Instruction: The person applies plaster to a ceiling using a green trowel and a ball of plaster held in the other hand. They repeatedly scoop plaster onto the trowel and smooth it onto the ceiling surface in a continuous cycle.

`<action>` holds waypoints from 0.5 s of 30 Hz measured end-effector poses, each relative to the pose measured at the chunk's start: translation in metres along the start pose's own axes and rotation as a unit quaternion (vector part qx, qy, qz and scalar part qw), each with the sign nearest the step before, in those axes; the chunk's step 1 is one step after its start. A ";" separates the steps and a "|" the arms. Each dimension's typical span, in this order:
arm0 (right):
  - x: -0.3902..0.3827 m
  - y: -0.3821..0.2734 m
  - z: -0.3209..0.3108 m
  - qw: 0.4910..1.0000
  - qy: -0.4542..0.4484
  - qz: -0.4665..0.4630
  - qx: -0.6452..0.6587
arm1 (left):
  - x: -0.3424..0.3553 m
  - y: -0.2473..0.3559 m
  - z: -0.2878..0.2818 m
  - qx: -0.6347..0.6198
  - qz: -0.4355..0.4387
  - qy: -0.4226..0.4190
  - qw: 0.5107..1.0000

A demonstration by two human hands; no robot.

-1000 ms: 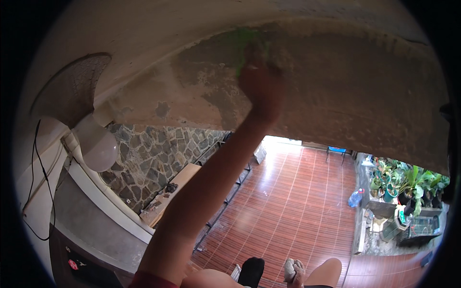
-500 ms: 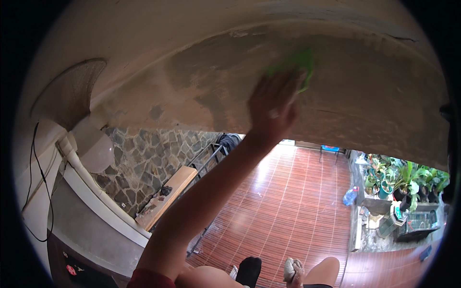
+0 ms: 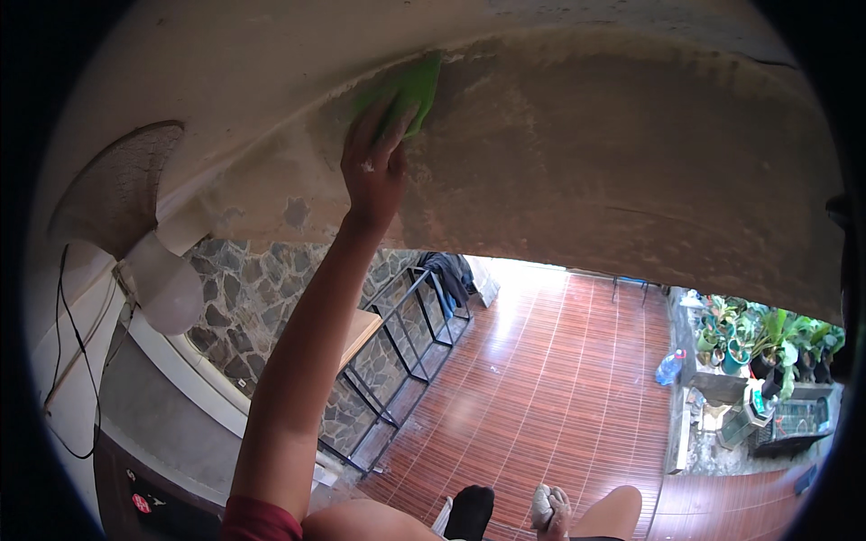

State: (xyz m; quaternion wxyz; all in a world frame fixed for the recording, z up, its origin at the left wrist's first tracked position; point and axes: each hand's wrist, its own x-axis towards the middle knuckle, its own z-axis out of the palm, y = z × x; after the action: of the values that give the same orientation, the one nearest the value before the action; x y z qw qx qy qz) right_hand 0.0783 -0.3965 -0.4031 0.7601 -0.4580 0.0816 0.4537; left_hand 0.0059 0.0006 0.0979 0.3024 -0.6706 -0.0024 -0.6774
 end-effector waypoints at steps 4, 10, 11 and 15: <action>0.006 0.005 -0.005 1.000 -0.004 -0.001 0.012 | -0.008 -0.001 0.009 -0.030 -0.013 -0.042 0.999; 0.001 -0.004 -0.002 0.998 -0.034 0.023 0.047 | -0.041 0.014 -0.007 -0.016 0.043 -0.131 0.990; 0.000 -0.004 -0.001 0.998 -0.035 0.017 0.050 | -0.046 0.015 -0.014 -0.013 0.056 -0.158 0.986; -0.002 -0.004 -0.002 0.999 -0.029 0.029 0.017 | -0.059 0.008 -0.037 -0.045 -0.007 -0.109 0.993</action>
State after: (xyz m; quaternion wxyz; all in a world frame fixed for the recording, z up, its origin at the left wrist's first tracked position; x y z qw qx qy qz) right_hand 0.0805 -0.3994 -0.4008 0.7566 -0.4290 0.0804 0.4868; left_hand -0.0293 0.0031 0.0369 0.2646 -0.7535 -0.0094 -0.6018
